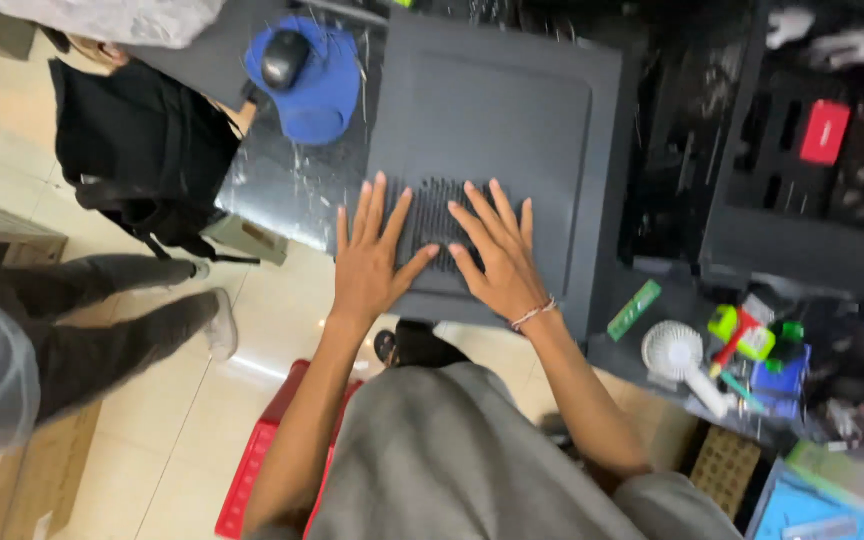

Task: A person is seen securing screws on a computer case, connecting cables to the back of the PC, and using a brush to clean components.

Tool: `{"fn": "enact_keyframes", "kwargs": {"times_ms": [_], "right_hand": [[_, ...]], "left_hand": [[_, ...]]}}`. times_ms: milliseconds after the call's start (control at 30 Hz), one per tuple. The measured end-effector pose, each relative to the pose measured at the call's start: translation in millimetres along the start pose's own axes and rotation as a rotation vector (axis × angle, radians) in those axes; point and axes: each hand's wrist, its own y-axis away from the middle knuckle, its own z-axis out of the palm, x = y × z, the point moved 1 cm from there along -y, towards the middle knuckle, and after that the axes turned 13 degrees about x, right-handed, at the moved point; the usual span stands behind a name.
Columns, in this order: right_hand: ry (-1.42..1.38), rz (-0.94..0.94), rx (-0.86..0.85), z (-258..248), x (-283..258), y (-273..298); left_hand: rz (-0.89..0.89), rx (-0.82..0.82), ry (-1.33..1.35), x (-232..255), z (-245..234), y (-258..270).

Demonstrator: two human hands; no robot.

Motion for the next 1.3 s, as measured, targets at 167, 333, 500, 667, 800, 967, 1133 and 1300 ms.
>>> {"fn": "enact_keyframes", "kwargs": {"times_ms": [167, 333, 500, 667, 800, 967, 1133, 1300], "right_hand": [[0.036, -0.024, -0.052, 35.7, 14.3, -43.0], [0.037, 0.007, -0.055, 55.0, 10.3, -68.3], [0.103, 0.049, -0.081, 73.5, 9.4, -96.7], [0.168, 0.117, -0.048, 106.6, 6.0, -140.0], [0.253, 0.175, 0.029, 132.6, 10.0, -183.4], [0.496, 0.177, 0.103, 155.3, 17.2, -196.8], [0.551, 0.160, 0.125, 153.6, 20.2, -197.0], [0.501, 0.177, 0.141, 152.9, 18.2, -194.2]], "left_hand": [[-0.113, -0.124, 0.059, -30.0, 8.7, -13.9], [-0.154, -0.059, 0.337, -41.0, 18.9, -42.6], [-0.086, -0.128, 0.435, -50.1, 13.0, -59.9], [-0.139, -0.237, 0.552, -103.8, -1.8, -91.2], [-0.144, -0.261, 0.579, -168.0, 17.7, -133.5], [-0.113, -0.316, 0.615, -170.0, 0.4, -193.5], [-0.102, -0.389, 0.601, -163.3, 20.9, -204.0], [-0.134, -0.354, 0.631, -144.7, 7.7, -203.6]]}}
